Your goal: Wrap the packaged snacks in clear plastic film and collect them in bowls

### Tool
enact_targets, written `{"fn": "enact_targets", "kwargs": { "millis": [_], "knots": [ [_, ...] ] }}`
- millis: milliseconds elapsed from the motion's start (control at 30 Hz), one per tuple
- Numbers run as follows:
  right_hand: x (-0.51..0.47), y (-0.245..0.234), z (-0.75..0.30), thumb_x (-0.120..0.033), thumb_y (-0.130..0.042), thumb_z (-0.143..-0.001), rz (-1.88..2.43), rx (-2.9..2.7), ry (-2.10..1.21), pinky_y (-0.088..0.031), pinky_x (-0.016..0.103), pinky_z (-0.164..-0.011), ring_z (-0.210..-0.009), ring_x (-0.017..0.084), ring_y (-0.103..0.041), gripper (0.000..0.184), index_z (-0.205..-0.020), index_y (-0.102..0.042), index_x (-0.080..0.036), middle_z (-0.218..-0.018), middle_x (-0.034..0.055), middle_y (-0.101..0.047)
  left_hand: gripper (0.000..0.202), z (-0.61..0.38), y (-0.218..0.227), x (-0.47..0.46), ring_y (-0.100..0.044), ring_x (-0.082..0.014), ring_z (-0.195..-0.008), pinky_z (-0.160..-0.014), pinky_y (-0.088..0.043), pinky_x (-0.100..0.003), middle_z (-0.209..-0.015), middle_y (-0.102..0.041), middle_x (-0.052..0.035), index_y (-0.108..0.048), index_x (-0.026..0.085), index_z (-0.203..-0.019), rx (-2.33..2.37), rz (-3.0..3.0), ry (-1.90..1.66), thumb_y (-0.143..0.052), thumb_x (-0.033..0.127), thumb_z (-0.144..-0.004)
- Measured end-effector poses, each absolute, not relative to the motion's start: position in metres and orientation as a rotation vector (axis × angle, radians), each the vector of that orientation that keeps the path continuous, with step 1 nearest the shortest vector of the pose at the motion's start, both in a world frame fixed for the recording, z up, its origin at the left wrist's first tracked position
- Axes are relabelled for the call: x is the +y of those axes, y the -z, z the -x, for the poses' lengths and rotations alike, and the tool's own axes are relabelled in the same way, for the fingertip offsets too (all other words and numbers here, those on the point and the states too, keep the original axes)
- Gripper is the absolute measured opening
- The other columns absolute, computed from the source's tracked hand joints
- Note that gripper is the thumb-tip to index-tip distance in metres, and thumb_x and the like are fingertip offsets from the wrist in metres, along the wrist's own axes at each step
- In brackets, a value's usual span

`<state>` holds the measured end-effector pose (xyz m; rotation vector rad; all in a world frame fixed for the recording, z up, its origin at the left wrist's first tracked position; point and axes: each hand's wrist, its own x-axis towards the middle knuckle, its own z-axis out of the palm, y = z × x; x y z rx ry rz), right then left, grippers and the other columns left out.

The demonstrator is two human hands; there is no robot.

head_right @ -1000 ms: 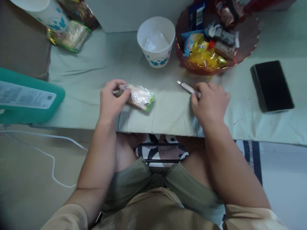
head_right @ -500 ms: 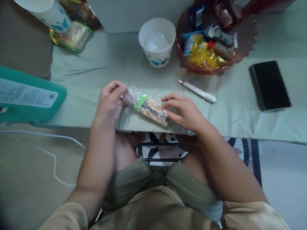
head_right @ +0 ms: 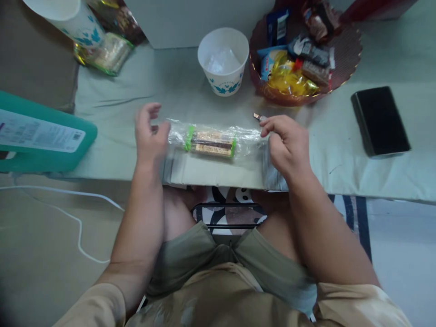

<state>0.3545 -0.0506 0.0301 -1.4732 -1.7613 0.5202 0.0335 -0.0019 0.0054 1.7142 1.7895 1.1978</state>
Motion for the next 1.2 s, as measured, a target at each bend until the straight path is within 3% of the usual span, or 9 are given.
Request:
{"fn": "enact_targets", "kwargs": {
  "millis": [133,300,433,500,633,833,967,1100,1200],
  "knots": [
    [-0.053,-0.033,-0.343,-0.033,-0.067,-0.083,1.449,-1.896,-0.585,-0.053,0.05,-0.098,-0.107,0.032,-0.071,0.045,-0.126,-0.063,-0.023,-0.111,0.0123,-0.076,0.022,-0.04,-0.015,-0.008,-0.055,-0.0332,-0.133,-0.121,-0.039,-0.05,-0.131,-0.064,-0.0096,-0.071,0.026,-0.092,1.554,-1.978,-0.942,-0.082,0.029,-0.073],
    [-0.058,-0.042,-0.334,-0.029,-0.063,-0.087,1.466,-2.044,-0.504,-0.052,0.049,-0.09,-0.094,0.03,-0.069,0.008,-0.089,-0.07,-0.027,-0.094,0.0095,-0.073,0.005,-0.042,-0.026,-0.019,-0.062,-0.0282,-0.122,-0.117,-0.045,-0.048,-0.118,-0.069,-0.0059,-0.069,0.026,-0.077,1.565,-2.001,-0.995,-0.072,0.023,-0.077],
    [-0.069,-0.054,-0.331,-0.025,-0.061,-0.086,1.324,-2.086,-0.438,-0.049,0.051,-0.096,-0.106,0.032,-0.068,0.01,-0.079,-0.067,-0.028,-0.111,0.0097,-0.074,0.011,-0.043,-0.039,-0.037,-0.068,-0.0251,-0.106,-0.111,-0.05,-0.047,-0.097,-0.074,-0.0024,-0.061,0.026,-0.069,1.467,-2.055,-1.059,-0.068,0.02,-0.074],
    [-0.075,-0.059,-0.329,-0.024,-0.06,-0.084,1.259,-2.188,-0.461,-0.048,0.051,-0.095,-0.1,0.03,-0.068,0.01,-0.075,-0.064,-0.028,-0.102,0.0081,-0.075,0.011,-0.042,-0.046,-0.048,-0.07,-0.0234,-0.093,-0.103,-0.053,-0.045,-0.085,-0.075,-0.0009,-0.058,0.025,-0.066,1.439,-2.081,-1.029,-0.065,0.019,-0.072],
    [-0.088,-0.063,-0.321,-0.025,-0.055,-0.082,1.124,-2.537,-0.688,-0.046,0.038,-0.078,-0.068,0.02,-0.06,0.013,-0.08,-0.068,-0.025,-0.068,0.0029,-0.067,0.007,-0.037,-0.061,-0.068,-0.067,-0.0193,-0.073,-0.082,-0.053,-0.036,-0.072,-0.072,-0.0001,-0.06,0.023,-0.065,1.428,-2.056,-0.814,-0.061,0.022,-0.072],
    [-0.096,-0.054,-0.311,-0.036,-0.044,-0.095,1.439,-2.638,-0.701,-0.024,0.032,-0.056,-0.052,0.018,-0.046,0.036,-0.096,-0.078,-0.024,-0.059,0.0039,-0.064,0.031,-0.028,-0.065,-0.076,-0.046,-0.0132,-0.054,-0.056,-0.032,-0.029,-0.052,-0.052,0.002,-0.057,0.021,-0.057,1.541,-1.851,-0.332,-0.058,0.036,-0.085],
    [-0.085,-0.04,-0.312,-0.035,-0.052,-0.09,1.705,-2.292,-0.439,-0.028,0.034,-0.057,-0.052,0.021,-0.048,0.041,-0.123,-0.074,-0.023,-0.06,0.0048,-0.065,0.02,-0.023,-0.049,-0.066,-0.052,-0.0159,-0.066,-0.065,-0.042,-0.03,-0.068,-0.056,0.0014,-0.06,0.023,-0.078,1.88,-1.718,-0.679,-0.077,0.034,-0.074],
    [-0.073,-0.031,-0.307,-0.029,-0.053,-0.088,1.567,-2.045,-0.583,-0.043,0.037,-0.063,-0.061,0.024,-0.057,0.064,-0.151,-0.052,-0.02,-0.071,0.0043,-0.072,0.051,-0.022,-0.036,-0.055,-0.061,-0.0276,-0.101,-0.095,-0.051,-0.041,-0.105,-0.062,-0.0083,-0.063,0.022,-0.101,2.047,-1.644,-0.671,-0.089,0.042,-0.063],
    [-0.062,-0.03,-0.299,-0.026,-0.052,-0.088,1.444,-1.96,-0.609,-0.052,0.041,-0.077,-0.084,0.027,-0.068,0.053,-0.141,-0.056,-0.024,-0.101,0.0091,-0.078,0.045,-0.023,-0.034,-0.05,-0.062,-0.0282,-0.097,-0.096,-0.052,-0.044,-0.1,-0.061,-0.0086,-0.064,0.02,-0.09,2.026,-1.652,-0.48,-0.089,0.046,-0.063]
  ]
}}
